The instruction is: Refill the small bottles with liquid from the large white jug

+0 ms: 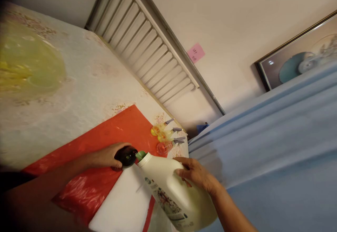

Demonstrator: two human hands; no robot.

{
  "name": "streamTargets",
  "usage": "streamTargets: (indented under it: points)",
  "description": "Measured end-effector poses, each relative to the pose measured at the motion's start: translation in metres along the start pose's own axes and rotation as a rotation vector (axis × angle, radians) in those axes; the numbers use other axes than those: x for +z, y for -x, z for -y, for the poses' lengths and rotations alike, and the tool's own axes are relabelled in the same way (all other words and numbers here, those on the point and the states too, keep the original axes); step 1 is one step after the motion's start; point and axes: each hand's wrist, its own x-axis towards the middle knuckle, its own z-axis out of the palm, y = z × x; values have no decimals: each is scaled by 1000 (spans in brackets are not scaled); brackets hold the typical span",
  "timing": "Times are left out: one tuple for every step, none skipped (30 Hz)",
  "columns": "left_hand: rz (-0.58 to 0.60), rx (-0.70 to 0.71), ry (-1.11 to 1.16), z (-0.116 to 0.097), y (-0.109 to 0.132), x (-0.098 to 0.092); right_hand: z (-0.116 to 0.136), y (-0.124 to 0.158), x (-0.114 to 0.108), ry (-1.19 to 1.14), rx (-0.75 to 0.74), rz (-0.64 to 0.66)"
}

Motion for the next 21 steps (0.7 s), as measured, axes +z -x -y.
streamTargets:
  points:
    - [1, 5, -6, 1, 0, 0, 0, 0, 0, -4, 1, 0]
    - [3, 10, -12, 1, 0, 0, -1, -1, 0, -4, 1, 0]
    - [8, 12, -14, 2, -1, 0, 0, -1, 0, -3, 4, 4]
    - [15, 13, -11, 2, -1, 0, 0, -1, 0, -2, 7, 6]
    - [21, 9, -4, 2, -1, 0, 1, -1, 0, 0, 10, 4]
    - [25, 3, 2, 2, -1, 0, 1, 0, 0, 2, 11, 1]
    - [27, 1, 4, 2, -1, 0, 2, 0, 0, 2, 11, 0]
    - [23, 1, 1, 1, -1, 0, 3, 0, 0, 2, 11, 0]
    - [19, 0, -5, 1, -1, 0, 3, 1, 0, 3, 10, -2]
    - [15, 0, -11, 0, 0, -1, 3, 1, 0, 7, 10, -4]
    - [11, 1, -17, 0, 0, -1, 3, 0, 0, 12, 14, -4]
    - [6, 4, -18, 0, 0, -1, 2, 0, 0, 17, 19, -4]
    - [2, 9, -15, 0, 0, -1, 2, 0, 0, 22, 23, -4]
    - [1, 13, -8, 0, 0, -1, 1, -1, -1, 24, 24, -1]
    - [2, 16, -1, 0, 0, -1, 0, -1, -1, 25, 22, 3]
    - [6, 17, 4, 0, 0, 0, 0, -1, -1, 24, 20, 8]
    - [11, 17, 7, 0, 0, 0, 0, -2, -1, 22, 17, 9]
    - [15, 17, 6, 0, 0, 0, 0, -1, -1, 19, 15, 9]
    - [18, 17, 3, -1, 0, 0, 0, -1, -1, 16, 13, 7]
    - [16, 18, 0, -1, 0, 0, 1, -1, -1, 13, 12, 5]
    - [16, 19, 0, -1, 0, 0, 2, 0, -1, 13, 12, 4]
